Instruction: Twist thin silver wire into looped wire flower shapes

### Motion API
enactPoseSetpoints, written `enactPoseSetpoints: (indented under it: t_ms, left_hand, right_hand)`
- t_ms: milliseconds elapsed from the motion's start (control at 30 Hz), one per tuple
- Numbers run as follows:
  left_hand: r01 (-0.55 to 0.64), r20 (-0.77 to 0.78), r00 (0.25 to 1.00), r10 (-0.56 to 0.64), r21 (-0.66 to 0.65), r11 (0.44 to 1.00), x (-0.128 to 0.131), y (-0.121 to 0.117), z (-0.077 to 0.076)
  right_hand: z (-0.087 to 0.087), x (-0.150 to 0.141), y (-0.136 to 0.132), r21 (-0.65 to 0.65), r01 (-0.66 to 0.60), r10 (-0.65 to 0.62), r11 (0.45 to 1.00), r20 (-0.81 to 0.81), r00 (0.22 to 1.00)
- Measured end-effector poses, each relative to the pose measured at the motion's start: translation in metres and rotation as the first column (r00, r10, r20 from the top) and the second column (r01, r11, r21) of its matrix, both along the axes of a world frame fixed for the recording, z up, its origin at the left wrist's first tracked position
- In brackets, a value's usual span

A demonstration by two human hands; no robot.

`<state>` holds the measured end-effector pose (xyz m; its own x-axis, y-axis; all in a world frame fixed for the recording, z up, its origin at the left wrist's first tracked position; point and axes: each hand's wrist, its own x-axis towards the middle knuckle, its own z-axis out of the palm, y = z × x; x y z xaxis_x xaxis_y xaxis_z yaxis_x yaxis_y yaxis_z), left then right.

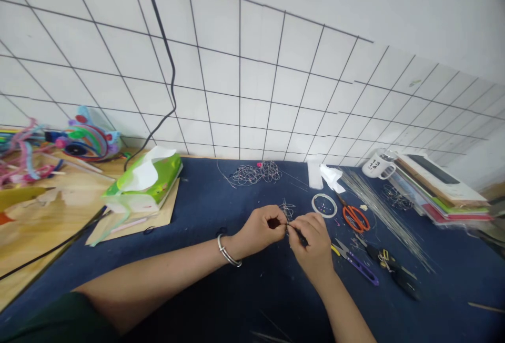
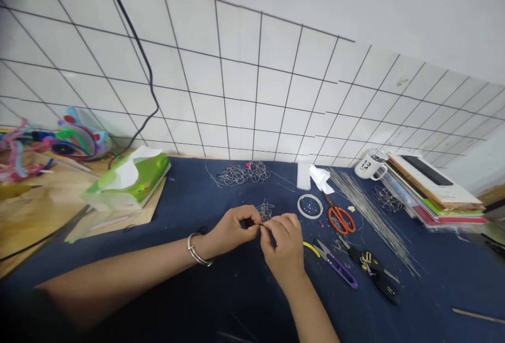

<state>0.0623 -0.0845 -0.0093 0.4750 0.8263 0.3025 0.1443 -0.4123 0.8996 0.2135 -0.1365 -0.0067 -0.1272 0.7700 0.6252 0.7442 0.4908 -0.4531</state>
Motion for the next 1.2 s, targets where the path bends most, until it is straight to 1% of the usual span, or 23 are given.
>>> enactPoseSetpoints:
  t_ms: [67,167,267,367,433,500,567,667,800,900,1000,1067,1200]
  left_hand:
    - [0.002,-0.014,1.0,-0.002,0.041,0.999,0.001,-0.002,0.002]
    - [0.035,0.023,0.999,-0.035,0.037,0.999,0.001,-0.004,0.006]
    - [0.087,0.106,0.991,-0.083,-0.035,0.996,0.001,-0.004,0.006]
    - [0.157,0.198,0.972,-0.128,-0.139,0.978,0.001,-0.003,0.005]
    - [0.205,0.249,0.957,-0.15,-0.208,0.956,0.001,-0.002,0.004]
    - [0.22,0.266,0.952,-0.153,-0.244,0.944,0.001,0.0,0.004]
    - [0.199,0.237,0.961,-0.143,-0.233,0.952,0.001,0.001,0.005]
    - [0.166,0.164,0.977,-0.137,-0.18,0.969,0.0,0.003,0.006]
    - [0.152,0.114,0.984,-0.134,-0.163,0.975,-0.001,0.004,0.004]
    - [0.144,0.126,0.985,-0.12,-0.21,0.967,0.0,0.004,0.0]
    - [0.166,0.193,0.975,-0.112,-0.293,0.942,0.001,0.003,-0.001]
    - [0.194,0.23,0.966,-0.121,-0.325,0.926,0.001,0.003,-0.001]
    - [0.242,0.259,0.952,-0.161,-0.322,0.915,0.001,0.003,0.0]
  right_hand:
    - [-0.001,-0.002,-0.001,0.003,0.02,-0.02,1.0,0.01,1.0]
    - [0.002,-0.006,-0.003,-0.005,0.068,-0.068,0.998,-0.063,0.996]
    - [0.007,-0.009,-0.006,-0.059,0.09,-0.099,0.994,-0.182,0.978]
    - [0.01,-0.011,-0.008,-0.158,0.061,-0.104,0.985,-0.274,0.956]
    - [0.011,-0.01,-0.008,-0.229,0.036,-0.108,0.973,-0.311,0.944]
    - [0.011,-0.009,-0.008,-0.255,0.035,-0.118,0.966,-0.32,0.94]
    - [0.01,-0.008,-0.008,-0.214,0.07,-0.134,0.974,-0.301,0.944]
    - [0.01,-0.007,-0.007,-0.09,0.099,-0.116,0.991,-0.202,0.973]
    - [0.007,-0.003,-0.005,0.022,0.045,-0.044,0.999,-0.012,0.999]
    - [0.005,0.0,-0.004,0.071,0.007,-0.013,0.997,0.075,0.997]
    - [0.004,0.002,-0.003,0.111,-0.015,0.003,0.994,0.109,0.994]
    - [0.004,0.003,-0.003,0.121,-0.021,0.007,0.992,0.115,0.993]
    - [0.003,0.004,-0.002,0.113,-0.02,0.012,0.993,0.079,0.997]
